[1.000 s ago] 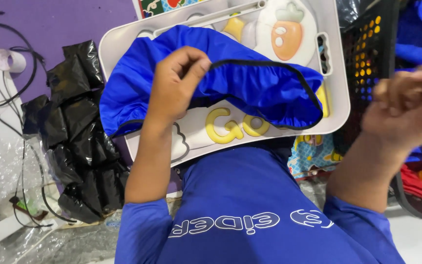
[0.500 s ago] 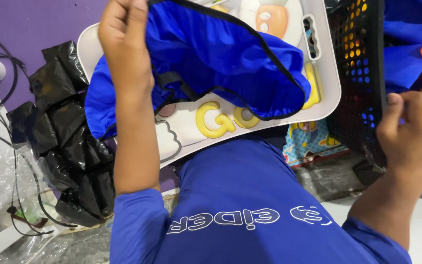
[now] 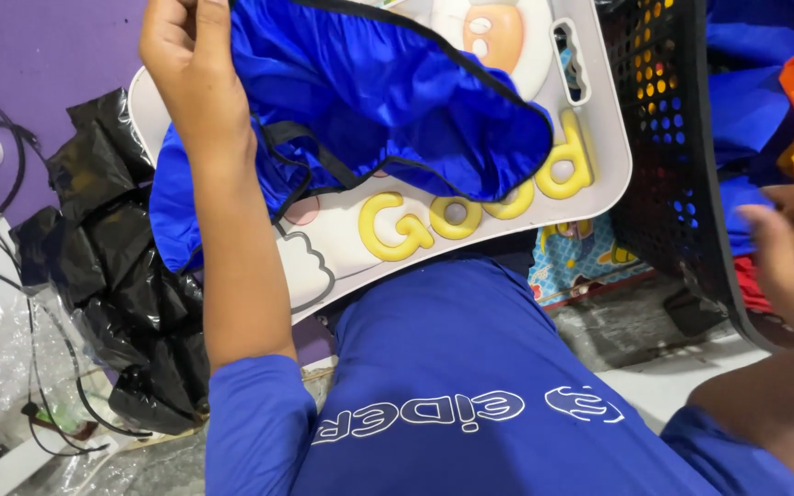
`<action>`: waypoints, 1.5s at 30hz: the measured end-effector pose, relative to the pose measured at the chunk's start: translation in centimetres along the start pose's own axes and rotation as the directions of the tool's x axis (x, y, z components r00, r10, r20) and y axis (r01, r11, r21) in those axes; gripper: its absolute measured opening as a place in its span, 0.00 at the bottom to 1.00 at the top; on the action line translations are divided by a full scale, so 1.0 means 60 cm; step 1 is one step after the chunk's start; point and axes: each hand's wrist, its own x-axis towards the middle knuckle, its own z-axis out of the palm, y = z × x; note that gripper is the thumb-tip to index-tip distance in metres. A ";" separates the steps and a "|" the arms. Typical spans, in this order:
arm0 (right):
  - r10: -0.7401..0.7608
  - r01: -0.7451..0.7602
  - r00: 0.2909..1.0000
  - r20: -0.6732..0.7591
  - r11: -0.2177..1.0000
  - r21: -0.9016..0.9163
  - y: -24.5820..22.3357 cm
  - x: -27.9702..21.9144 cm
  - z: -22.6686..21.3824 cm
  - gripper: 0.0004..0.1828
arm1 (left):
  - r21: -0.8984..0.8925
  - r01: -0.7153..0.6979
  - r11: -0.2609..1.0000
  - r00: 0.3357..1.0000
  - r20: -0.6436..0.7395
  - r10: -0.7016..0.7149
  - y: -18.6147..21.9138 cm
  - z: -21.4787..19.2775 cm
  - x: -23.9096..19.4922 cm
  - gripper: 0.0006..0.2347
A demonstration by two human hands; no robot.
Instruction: The person holds a blue drawstring bag on a white tray and uses pink scissors to cut the black drawstring cord. They trim the cord in several places and then pull the remaining pieces to adjust the bag's opening.
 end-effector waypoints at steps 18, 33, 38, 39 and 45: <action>-0.370 0.332 0.916 0.154 0.916 0.224 -0.175 0.022 -0.102 0.13 | 0.372 -0.484 0.792 0.732 0.668 0.133 -0.002 0.299 -0.235 0.23; 0.176 0.004 0.851 -0.495 0.940 0.342 -0.002 -0.049 0.413 0.10 | -0.036 0.211 0.977 0.961 0.189 -0.200 0.004 0.254 -0.130 0.07; 0.299 -0.281 0.928 -0.223 0.953 0.111 0.067 -0.106 0.546 0.11 | -0.276 0.384 0.881 0.915 0.238 -0.324 -0.003 0.239 -0.118 0.10; 0.200 -0.209 0.971 -0.132 0.976 -0.057 0.073 -0.114 0.560 0.16 | -0.283 0.374 0.883 0.918 0.251 -0.308 -0.002 0.238 -0.116 0.10; 0.243 -0.241 0.970 -0.023 0.936 -0.259 0.082 -0.114 0.587 0.24 | -0.136 0.284 0.949 0.926 0.296 -0.235 0.029 0.228 -0.101 0.09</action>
